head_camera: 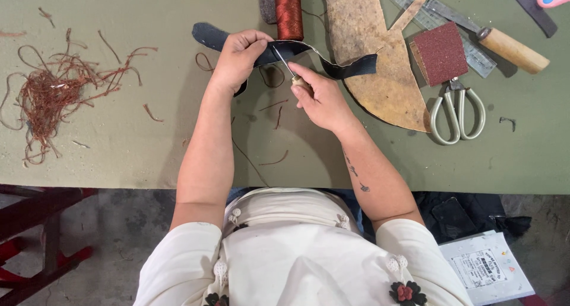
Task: Using a stitching awl to prepare and align leather straps on a workshop table
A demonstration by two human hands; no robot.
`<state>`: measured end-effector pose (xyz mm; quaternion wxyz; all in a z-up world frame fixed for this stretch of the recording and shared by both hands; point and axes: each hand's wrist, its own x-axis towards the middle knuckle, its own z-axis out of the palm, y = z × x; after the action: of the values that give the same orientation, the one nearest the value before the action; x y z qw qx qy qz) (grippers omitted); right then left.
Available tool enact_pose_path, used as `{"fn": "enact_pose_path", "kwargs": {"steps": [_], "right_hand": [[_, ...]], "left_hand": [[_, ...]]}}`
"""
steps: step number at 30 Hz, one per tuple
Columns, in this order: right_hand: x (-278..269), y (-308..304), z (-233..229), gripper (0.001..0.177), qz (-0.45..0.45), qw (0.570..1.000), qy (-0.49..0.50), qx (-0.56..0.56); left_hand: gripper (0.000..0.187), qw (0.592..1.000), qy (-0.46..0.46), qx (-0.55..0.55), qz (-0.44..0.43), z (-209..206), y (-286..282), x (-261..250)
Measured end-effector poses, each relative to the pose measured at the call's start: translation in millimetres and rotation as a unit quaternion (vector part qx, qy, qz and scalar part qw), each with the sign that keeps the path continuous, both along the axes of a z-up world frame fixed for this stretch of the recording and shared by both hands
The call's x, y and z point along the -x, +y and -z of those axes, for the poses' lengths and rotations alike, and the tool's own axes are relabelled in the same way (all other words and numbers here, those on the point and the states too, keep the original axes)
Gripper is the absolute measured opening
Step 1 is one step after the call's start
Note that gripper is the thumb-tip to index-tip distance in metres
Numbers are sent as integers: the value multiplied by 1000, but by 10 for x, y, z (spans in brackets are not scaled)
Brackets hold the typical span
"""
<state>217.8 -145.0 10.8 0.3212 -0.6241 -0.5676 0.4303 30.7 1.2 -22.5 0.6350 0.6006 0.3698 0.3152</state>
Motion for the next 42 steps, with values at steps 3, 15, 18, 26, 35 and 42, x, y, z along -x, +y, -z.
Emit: {"fn": "enact_pose_path", "kwargs": {"steps": [3, 15, 18, 26, 35, 42], "right_hand": [[18, 6, -44, 46, 10, 1000, 3, 16], [-3, 21, 34, 48, 10, 1000, 4, 6], [16, 11, -58, 48, 12, 1000, 6, 7], [40, 8, -8, 48, 34, 999, 21, -21], [61, -21, 82, 50, 33, 996, 0, -79], [22, -39, 110, 49, 34, 995, 5, -99]], "left_hand": [[21, 1000, -1, -7, 1, 43, 16, 3], [8, 997, -15, -78, 6, 162, 1, -27], [11, 997, -10, -74, -22, 19, -59, -53], [13, 988, -22, -117, -102, 98, -123, -187], [12, 964, -24, -237, -115, 14, -221, -235], [13, 952, -41, -294, -77, -99, -306, -272]]}}
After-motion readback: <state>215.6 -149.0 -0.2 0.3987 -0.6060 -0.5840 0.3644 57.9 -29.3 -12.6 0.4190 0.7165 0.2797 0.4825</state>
